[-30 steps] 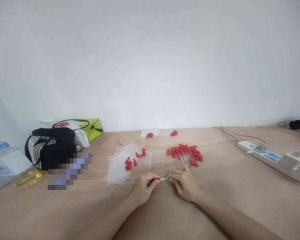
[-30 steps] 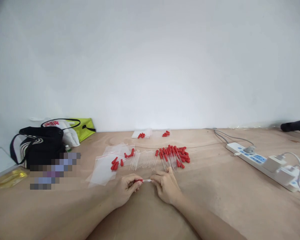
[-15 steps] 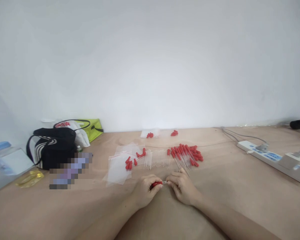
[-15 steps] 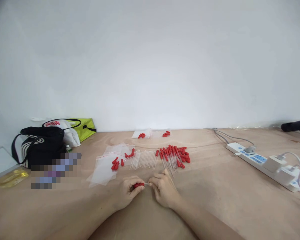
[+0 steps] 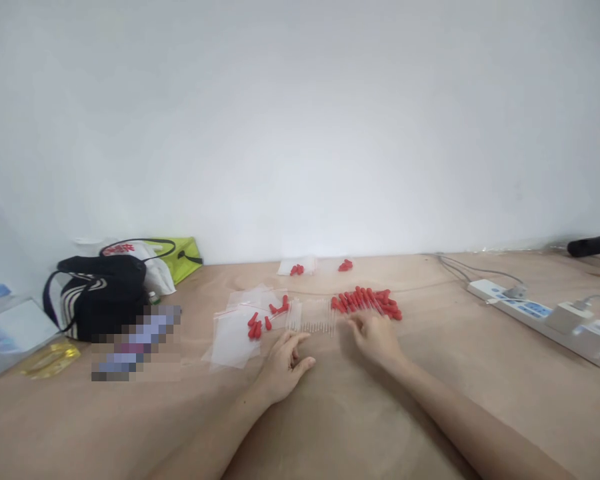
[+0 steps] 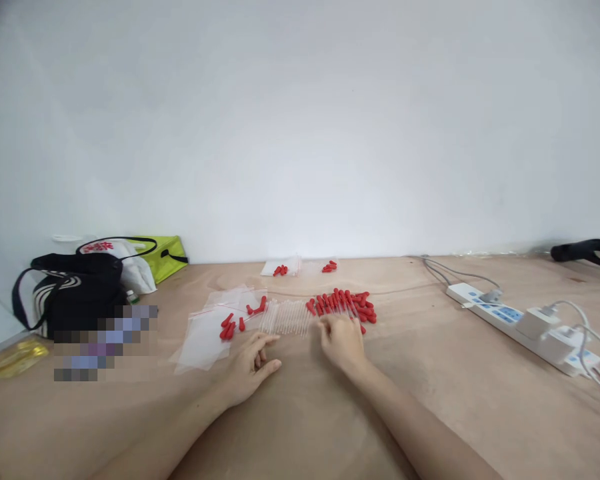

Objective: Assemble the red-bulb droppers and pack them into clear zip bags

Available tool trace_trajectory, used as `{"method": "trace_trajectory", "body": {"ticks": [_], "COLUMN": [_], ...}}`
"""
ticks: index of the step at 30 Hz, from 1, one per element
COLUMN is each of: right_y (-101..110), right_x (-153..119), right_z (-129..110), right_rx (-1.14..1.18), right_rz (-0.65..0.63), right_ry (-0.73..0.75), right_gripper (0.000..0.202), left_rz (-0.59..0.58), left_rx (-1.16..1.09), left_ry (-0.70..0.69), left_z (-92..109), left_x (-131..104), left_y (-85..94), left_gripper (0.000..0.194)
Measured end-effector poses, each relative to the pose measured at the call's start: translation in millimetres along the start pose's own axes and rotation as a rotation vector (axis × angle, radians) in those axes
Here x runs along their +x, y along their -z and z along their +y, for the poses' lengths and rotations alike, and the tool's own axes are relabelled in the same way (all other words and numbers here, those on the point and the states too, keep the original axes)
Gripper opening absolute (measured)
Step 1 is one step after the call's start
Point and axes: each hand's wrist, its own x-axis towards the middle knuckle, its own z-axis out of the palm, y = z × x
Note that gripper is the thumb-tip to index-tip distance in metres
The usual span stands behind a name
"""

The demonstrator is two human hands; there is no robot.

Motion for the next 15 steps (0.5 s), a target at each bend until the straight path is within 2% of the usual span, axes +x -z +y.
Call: {"method": "trace_trajectory", "body": {"ticks": [3, 6, 9, 12, 15], "right_y": [-7.5, -15.8, -20.0, -20.5, -22.0], "right_x": [24.0, 37.1, 38.7, 36.7, 37.4], "right_z": [7.0, 8.8, 6.5, -0.5, -11.2], "right_rx": [-0.032, -0.116, -0.18, -0.209, -0.249], "right_rz": [0.048, 0.038, 0.036, 0.041, -0.007], "right_ry": [-0.204, -0.3, -0.3, -0.227, -0.168], "right_gripper": [0.02, 0.017, 0.016, 0.018, 0.023], "left_rz": [-0.071, -0.103, -0.119, -0.112, -0.109], "left_rx": [-0.002, 0.003, 0.016, 0.021, 0.025], "left_ry": [-0.027, -0.028, -0.02, -0.038, -0.05], "left_z": [3.6, 7.3, 7.4, 5.2, 4.2], "left_x": [-0.6, -1.2, -1.5, -1.1, -0.4], "left_y": [2.6, 4.4, 4.5, 4.0, 4.3], "left_gripper": [0.021, 0.017, 0.017, 0.018, 0.018]}}
